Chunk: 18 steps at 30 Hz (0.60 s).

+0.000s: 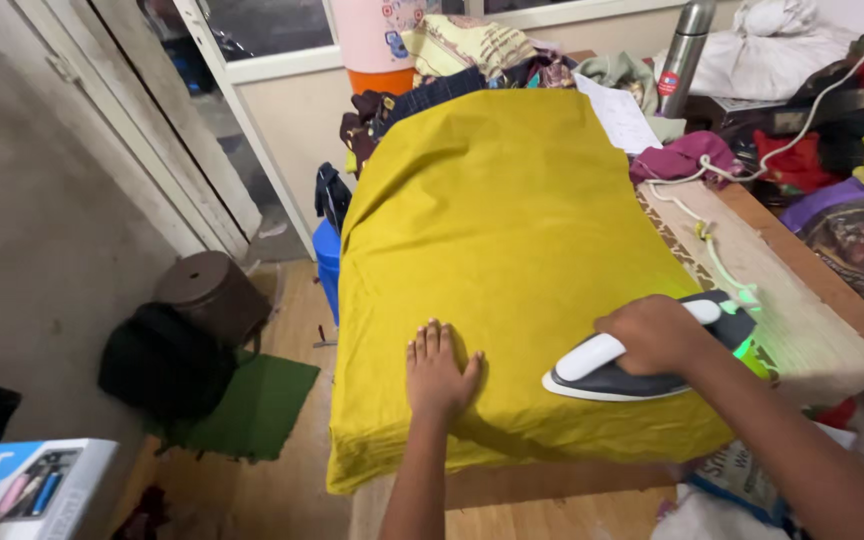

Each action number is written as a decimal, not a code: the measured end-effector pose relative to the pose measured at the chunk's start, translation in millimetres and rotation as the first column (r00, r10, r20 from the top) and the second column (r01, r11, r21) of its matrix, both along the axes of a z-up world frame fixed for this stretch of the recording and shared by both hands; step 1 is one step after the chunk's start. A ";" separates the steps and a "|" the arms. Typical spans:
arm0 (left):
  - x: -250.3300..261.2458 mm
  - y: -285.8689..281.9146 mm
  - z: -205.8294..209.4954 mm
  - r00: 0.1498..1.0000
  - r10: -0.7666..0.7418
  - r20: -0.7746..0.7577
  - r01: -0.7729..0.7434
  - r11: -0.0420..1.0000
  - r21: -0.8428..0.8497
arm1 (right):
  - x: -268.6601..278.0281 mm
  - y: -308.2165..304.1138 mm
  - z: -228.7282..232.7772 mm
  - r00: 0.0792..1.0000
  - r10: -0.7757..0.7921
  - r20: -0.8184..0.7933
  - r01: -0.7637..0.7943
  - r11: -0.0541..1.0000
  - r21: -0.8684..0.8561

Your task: The person irons a large yellow cloth laid on a table. They smooth the fabric with their hands and move the iron back and forth across the surface to remove wrinkles.

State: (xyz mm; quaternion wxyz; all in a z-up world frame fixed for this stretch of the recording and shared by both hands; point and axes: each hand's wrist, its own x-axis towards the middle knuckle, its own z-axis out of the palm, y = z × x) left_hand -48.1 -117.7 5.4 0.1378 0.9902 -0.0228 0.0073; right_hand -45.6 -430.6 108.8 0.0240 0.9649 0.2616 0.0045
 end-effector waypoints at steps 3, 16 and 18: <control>-0.9 4.7 -7.4 0.999 0.030 0.044 -0.027 0.998 -0.053 | 0.6 17.7 4.4 0.998 -0.015 -0.067 0.014 1.000 -0.012; 2.4 1.4 -6.3 0.997 0.056 0.052 -0.053 0.997 -0.047 | -1.2 42.0 4.9 0.997 -0.019 0.081 0.017 0.999 0.031; -1.2 1.8 -10.2 0.996 0.062 0.060 -0.059 0.997 -0.051 | -3.9 42.7 -2.3 0.987 0.015 0.162 -0.023 0.999 0.043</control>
